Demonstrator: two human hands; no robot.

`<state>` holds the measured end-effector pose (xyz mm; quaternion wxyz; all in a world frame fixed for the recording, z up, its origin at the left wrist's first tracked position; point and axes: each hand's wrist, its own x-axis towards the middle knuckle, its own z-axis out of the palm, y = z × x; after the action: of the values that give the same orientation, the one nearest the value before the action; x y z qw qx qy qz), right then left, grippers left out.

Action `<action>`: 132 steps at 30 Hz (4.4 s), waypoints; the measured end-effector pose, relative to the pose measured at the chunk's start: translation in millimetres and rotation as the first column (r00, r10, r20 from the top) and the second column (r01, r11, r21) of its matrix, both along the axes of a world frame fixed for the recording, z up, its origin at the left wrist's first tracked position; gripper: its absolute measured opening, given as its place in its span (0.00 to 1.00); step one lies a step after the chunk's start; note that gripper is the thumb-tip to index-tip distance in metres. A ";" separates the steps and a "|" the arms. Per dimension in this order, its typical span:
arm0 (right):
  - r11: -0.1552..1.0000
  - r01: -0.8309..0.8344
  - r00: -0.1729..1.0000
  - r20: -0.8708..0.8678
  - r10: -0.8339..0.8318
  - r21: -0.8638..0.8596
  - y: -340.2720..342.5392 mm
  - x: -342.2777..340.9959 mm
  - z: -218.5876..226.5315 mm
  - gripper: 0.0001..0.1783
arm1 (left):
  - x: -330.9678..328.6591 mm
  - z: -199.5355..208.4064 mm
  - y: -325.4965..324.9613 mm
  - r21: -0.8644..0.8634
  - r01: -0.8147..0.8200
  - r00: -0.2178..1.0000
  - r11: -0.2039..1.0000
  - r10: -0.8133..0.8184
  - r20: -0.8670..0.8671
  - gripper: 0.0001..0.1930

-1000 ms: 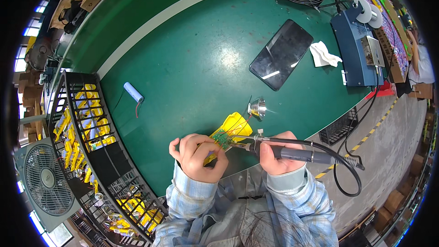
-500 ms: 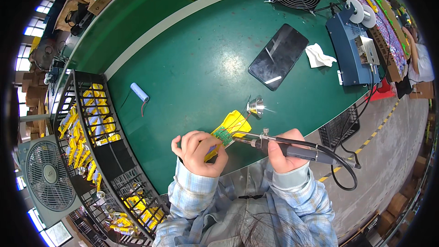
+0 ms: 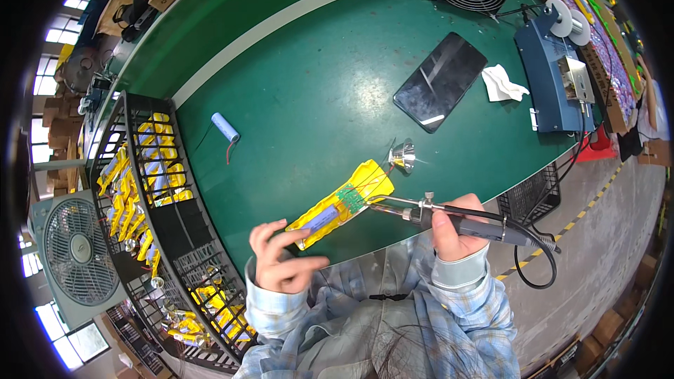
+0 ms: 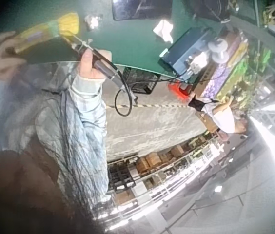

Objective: The person takes flashlight assemblies from a basket, solders wires to circuit boards inside the flashlight bodies using a soldering iron, and places the assembled units onto the shelf.

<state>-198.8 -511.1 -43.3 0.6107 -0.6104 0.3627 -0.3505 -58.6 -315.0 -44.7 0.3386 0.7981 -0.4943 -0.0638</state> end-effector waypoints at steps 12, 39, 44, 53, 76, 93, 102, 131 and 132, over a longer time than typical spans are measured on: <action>0.989 -0.025 0.998 0.056 0.017 0.143 -0.3 -15.8 4.2 0.09 | 3.3 -7.5 11.2 0.127 0.041 0.965 0.991 -0.072 0.254 0.10; 0.992 -0.008 1.000 0.008 0.007 0.124 -5.5 -7.0 -4.3 0.08 | -1.1 -17.7 -47.7 -0.165 -0.097 0.972 0.982 0.057 -0.228 0.05; 0.991 -0.017 1.000 -0.017 0.020 0.129 -8.6 -3.9 -1.0 0.09 | -5.4 -17.4 -55.1 -0.097 -0.173 0.960 0.980 0.146 -0.237 0.06; 0.992 -0.010 1.000 -0.019 0.012 0.123 -9.5 2.7 -0.8 0.09 | -10.5 -15.3 -69.4 0.003 -0.250 0.965 0.968 0.250 -0.075 0.08; 0.982 -0.089 0.993 -0.064 0.101 0.165 -13.8 6.7 0.8 0.06 | -9.5 -16.4 -71.3 0.055 -0.253 0.964 0.966 0.256 -0.068 0.06; 0.994 -0.049 0.998 -0.045 0.053 0.102 -7.8 10.2 -5.0 0.07 | -8.9 -16.9 -71.6 0.045 -0.256 0.959 0.966 0.259 -0.112 0.06; 0.976 0.037 0.997 0.062 -0.051 0.214 -8.6 15.5 -16.6 0.04 | -9.6 -17.5 -70.7 0.044 -0.264 0.958 0.964 0.267 -0.101 0.05; 0.938 0.072 0.971 0.192 -0.144 0.339 -14.2 -16.1 3.8 0.03 | -16.2 -6.7 -64.7 -0.044 -0.234 0.970 0.971 0.236 0.063 0.06; 0.942 0.050 0.970 0.210 -0.125 0.332 -17.4 -20.3 -1.2 0.03 | -18.1 -1.7 -63.6 -0.066 -0.213 0.962 0.975 0.221 0.159 0.07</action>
<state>-219.1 -528.5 -44.6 0.7239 -0.4406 0.3700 -0.3808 -76.6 -378.7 -46.5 0.3205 0.8416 -0.4316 0.0524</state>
